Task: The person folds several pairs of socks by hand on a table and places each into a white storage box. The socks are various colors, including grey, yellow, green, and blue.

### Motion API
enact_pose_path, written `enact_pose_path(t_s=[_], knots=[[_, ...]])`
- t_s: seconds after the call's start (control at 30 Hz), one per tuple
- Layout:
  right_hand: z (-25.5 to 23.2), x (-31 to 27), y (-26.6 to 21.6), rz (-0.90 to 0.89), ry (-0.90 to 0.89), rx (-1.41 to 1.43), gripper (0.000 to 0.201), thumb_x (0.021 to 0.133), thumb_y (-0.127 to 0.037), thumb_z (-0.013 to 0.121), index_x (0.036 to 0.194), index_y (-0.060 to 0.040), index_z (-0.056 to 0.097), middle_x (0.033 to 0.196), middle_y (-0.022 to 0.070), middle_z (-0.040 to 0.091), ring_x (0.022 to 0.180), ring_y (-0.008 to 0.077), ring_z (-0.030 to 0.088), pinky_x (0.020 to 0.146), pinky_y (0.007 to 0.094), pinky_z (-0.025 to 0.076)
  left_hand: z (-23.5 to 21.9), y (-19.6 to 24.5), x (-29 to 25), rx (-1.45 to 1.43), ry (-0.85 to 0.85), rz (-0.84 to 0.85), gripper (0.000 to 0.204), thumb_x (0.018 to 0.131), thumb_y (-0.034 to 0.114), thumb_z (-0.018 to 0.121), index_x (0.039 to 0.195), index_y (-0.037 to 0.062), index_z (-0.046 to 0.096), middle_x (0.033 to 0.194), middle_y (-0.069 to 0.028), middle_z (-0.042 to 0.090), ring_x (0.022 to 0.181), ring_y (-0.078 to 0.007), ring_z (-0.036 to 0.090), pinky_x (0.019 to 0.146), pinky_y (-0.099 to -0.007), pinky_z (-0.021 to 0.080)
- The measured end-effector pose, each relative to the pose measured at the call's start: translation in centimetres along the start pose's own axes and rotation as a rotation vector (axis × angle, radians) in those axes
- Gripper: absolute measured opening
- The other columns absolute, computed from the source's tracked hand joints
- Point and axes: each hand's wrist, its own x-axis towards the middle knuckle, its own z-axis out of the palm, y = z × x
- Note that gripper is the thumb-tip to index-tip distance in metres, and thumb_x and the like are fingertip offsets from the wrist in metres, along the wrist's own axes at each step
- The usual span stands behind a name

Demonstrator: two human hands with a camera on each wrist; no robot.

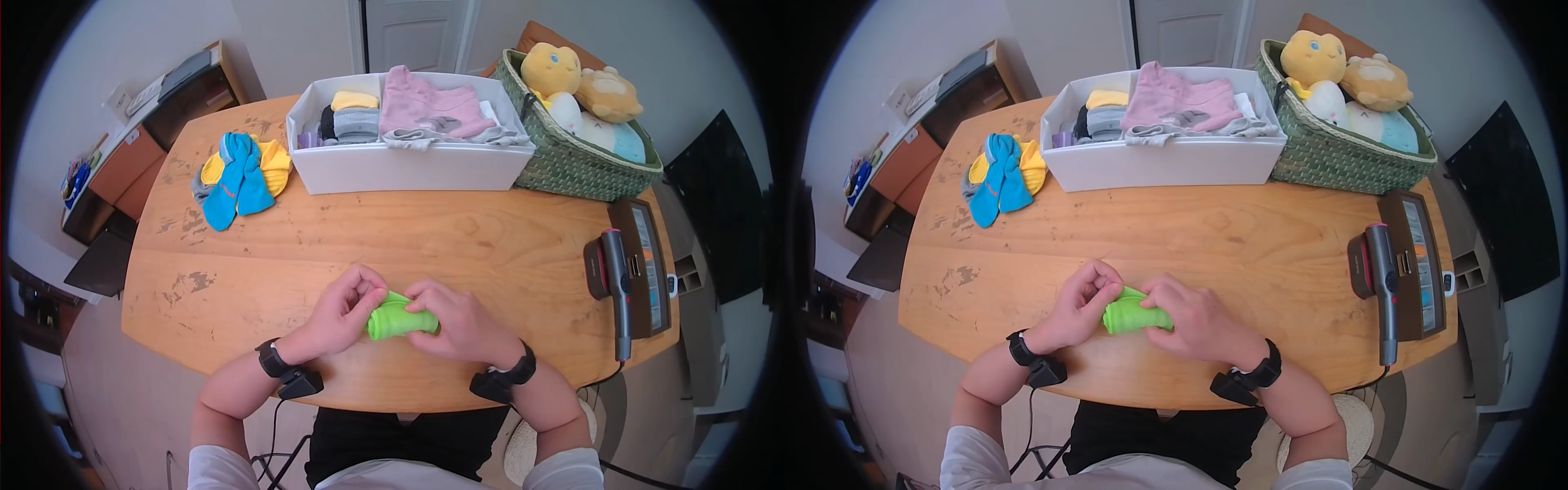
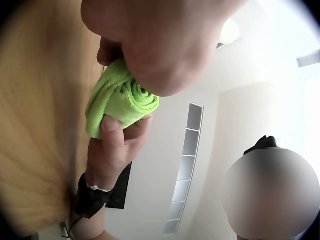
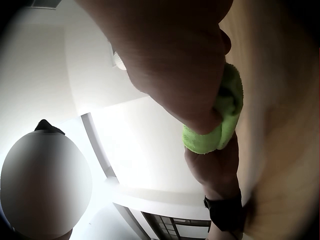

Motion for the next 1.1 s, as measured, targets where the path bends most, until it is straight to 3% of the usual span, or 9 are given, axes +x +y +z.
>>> enact_pose_path(t_s=[0.47,0.53,0.63,0.77,0.83,0.97,1.03,1.07,1.1], knots=[[0.6,-0.1,-0.3,-0.081,0.069,-0.499,0.025,0.079,-0.009,0.078,0.1,-0.0069,0.064,0.113,0.0108,0.066,0.078,0.0262,0.072,0.061,0.0374,0.058,0.9,-0.2,-0.2,0.453,0.263,0.2,0.008,0.102,0.002,0.064,0.11,0.0034,0.063,0.063,0.0002,0.06,0.05,-0.0054,0.056,0.046,-0.0233,0.041],[0.8,0.1,-0.2,-0.094,0.078,-0.522,0.022,0.081,-0.007,0.075,0.099,-0.0067,0.064,0.114,0.0116,0.066,0.079,0.0268,0.072,0.062,0.038,0.059,1.4,0.6,-0.3,0.783,0.261,0.474,0.011,0.099,0.0,0.065,0.11,0.0032,0.063,0.06,-0.0035,0.058,0.049,-0.0094,0.058,0.046,-0.0265,0.043],[0.7,0.2,-0.4,-0.091,0.08,-0.521,0.017,0.085,-0.006,0.072,0.099,-0.0068,0.063,0.114,0.0117,0.067,0.081,0.0274,0.073,0.063,0.038,0.059,1.5,0.7,-0.2,0.854,0.258,0.586,0.014,0.098,-0.002,0.066,0.11,0.0035,0.063,0.061,-0.0063,0.058,0.047,-0.0132,0.056,0.046,-0.0284,0.043],[0.8,0.2,-0.4,-0.096,0.065,-0.534,0.013,0.087,-0.006,0.071,0.097,-0.0072,0.064,0.113,0.0111,0.068,0.081,0.0279,0.073,0.063,0.0373,0.06,1.5,1.1,-0.7,0.759,0.252,0.429,0.018,0.098,-0.002,0.065,0.114,0.0036,0.063,0.059,-0.0052,0.057,0.045,-0.0132,0.053,0.047,-0.0282,0.042],[1.2,0.0,0.2,-0.135,0.154,-0.563,0.011,0.087,-0.007,0.071,0.095,-0.0069,0.065,0.111,0.0107,0.07,0.081,0.027,0.073,0.063,0.0365,0.06,1.3,1.4,-1.0,0.656,0.214,0.232,0.022,0.097,0.004,0.069,0.118,0.0033,0.063,0.079,-0.0119,0.066,0.062,-0.0217,0.067,0.055,-0.033,0.05],[0.9,0.1,0.3,-0.261,0.152,-0.53,0.017,0.084,-0.011,0.071,0.099,-0.0087,0.064,0.115,0.0075,0.068,0.082,0.0226,0.071,0.064,0.0328,0.059,0.5,2.2,-0.5,0.801,0.237,0.389,0.028,0.098,0.008,0.07,0.124,0.0011,0.062,0.094,-0.0143,0.067,0.077,-0.0231,0.069,0.064,-0.034,0.052],[0.6,0.3,-0.8,-0.305,0.11,-0.48,0.017,0.083,-0.012,0.072,0.099,-0.0093,0.067,0.115,0.0071,0.069,0.083,0.0228,0.071,0.064,0.0326,0.059,0.4,2.3,0.0,0.711,0.029,0.378,0.041,0.098,0.017,0.072,0.133,0.0005,0.06,0.11,-0.0136,0.068,0.099,-0.0195,0.066,0.084,-0.0325,0.053],[0.7,0.2,-0.7,-0.305,0.11,-0.48,0.017,0.083,-0.012,0.072,0.099,-0.0093,0.067,0.115,0.0071,0.069,0.083,0.0228,0.071,0.064,0.0326,0.059,0.3,2.1,0.1,0.712,0.029,0.378,0.041,0.098,0.017,0.072,0.133,0.0005,0.06,0.11,-0.0136,0.068,0.099,-0.0195,0.066,0.084,-0.0325,0.053],[0.8,0.1,-0.6,-0.301,0.138,-0.451,0.017,0.084,-0.012,0.073,0.1,-0.0095,0.068,0.115,0.007,0.07,0.084,0.0226,0.071,0.064,0.0328,0.06,0.1,2.0,0.1,0.469,-0.093,0.183,0.045,0.098,0.019,0.073,0.136,0.0007,0.058,0.115,-0.0138,0.069,0.103,-0.0196,0.066,0.089,-0.0327,0.053]])
